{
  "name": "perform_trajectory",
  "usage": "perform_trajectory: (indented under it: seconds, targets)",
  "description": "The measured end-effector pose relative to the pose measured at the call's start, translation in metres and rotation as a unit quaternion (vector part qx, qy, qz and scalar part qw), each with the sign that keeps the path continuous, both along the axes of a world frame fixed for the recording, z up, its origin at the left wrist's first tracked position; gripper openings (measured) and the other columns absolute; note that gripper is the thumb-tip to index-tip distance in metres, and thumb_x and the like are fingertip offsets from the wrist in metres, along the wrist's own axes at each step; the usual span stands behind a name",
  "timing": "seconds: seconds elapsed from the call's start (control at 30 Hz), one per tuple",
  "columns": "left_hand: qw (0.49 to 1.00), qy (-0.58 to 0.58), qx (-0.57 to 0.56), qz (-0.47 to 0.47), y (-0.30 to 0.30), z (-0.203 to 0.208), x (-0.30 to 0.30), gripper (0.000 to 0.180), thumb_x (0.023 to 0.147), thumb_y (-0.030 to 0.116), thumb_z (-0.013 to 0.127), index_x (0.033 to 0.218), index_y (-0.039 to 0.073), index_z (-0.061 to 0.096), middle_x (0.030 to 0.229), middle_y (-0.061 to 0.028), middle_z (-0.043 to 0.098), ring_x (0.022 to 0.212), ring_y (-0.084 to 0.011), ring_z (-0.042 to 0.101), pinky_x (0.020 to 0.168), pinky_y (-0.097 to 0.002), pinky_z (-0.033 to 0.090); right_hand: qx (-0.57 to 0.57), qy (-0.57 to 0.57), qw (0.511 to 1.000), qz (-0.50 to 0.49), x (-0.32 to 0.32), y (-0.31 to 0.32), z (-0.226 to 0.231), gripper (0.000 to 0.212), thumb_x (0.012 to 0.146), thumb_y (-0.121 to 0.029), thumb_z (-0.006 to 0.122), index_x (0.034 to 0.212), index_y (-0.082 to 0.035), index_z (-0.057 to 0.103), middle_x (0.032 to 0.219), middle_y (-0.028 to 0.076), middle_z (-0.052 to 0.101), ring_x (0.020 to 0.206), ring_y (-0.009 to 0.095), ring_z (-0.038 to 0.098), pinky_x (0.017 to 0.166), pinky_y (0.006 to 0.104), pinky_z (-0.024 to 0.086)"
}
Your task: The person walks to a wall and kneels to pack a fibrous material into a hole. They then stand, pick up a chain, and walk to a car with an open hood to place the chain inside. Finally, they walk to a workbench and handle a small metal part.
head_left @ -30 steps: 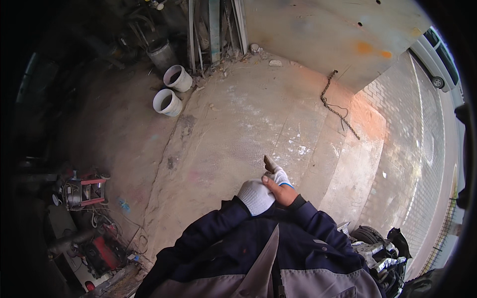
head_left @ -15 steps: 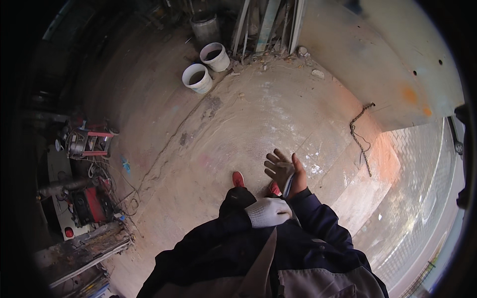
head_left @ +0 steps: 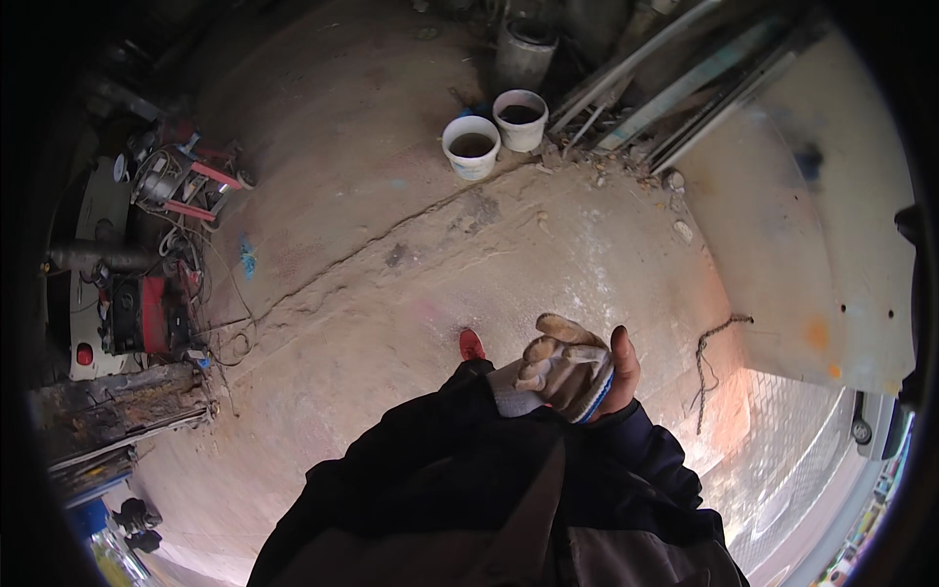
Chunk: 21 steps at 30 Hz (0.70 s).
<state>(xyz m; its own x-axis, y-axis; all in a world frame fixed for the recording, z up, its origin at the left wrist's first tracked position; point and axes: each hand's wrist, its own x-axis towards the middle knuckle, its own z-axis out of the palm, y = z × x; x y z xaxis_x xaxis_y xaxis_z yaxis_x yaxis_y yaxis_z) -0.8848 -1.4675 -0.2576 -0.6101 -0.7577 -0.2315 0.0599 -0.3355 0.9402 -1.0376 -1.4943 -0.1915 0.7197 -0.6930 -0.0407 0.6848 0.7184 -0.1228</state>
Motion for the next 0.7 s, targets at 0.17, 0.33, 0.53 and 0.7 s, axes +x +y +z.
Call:
perform_trajectory:
  seconds: [0.17,0.33,0.53,0.7]
  targets:
    - [0.998,-0.025,-0.039,0.037,-0.033,0.005,0.082,0.043,0.105,0.034,0.064,0.131,-0.001,0.069,0.119,-0.0180,0.076,0.108,-0.0272,0.074,0.096,-0.0406,0.056,-0.024,0.001,0.999,0.028,0.074,-0.042,0.001,0.101,0.099,-0.069,0.058,0.154,0.014,0.045,0.137,0.035,0.064,0.125,0.048,0.065,0.111,0.0562,0.048]
    - [0.994,-0.047,-0.056,0.078,-0.063,0.006,0.144,0.041,0.105,0.030,0.065,0.132,-0.001,0.070,0.121,-0.0175,0.076,0.108,-0.0259,0.074,0.095,-0.0392,0.057,-0.037,0.059,0.991,0.114,0.136,-0.084,-0.009,0.107,0.094,-0.074,0.061,0.152,0.015,0.048,0.135,0.034,0.066,0.122,0.046,0.066,0.110,0.0517,0.049]
    - [0.987,-0.061,-0.068,0.135,-0.116,0.008,0.205,0.039,0.104,0.025,0.066,0.133,-0.001,0.070,0.124,-0.0168,0.077,0.108,-0.0244,0.074,0.095,-0.0376,0.058,-0.090,0.063,0.961,0.255,0.202,-0.160,-0.020,0.105,0.095,-0.070,0.060,0.151,0.017,0.046,0.138,0.032,0.064,0.123,0.044,0.065,0.111,0.0491,0.048]
    - [0.949,-0.173,-0.049,0.260,-0.154,-0.048,0.279,0.038,0.104,0.021,0.066,0.134,0.000,0.070,0.126,-0.0162,0.077,0.108,-0.0231,0.075,0.094,-0.0362,0.058,-0.060,0.011,0.920,0.388,0.283,-0.246,-0.041,0.093,0.100,-0.062,0.055,0.148,0.017,0.047,0.129,0.031,0.067,0.117,0.043,0.067,0.107,0.0486,0.050]
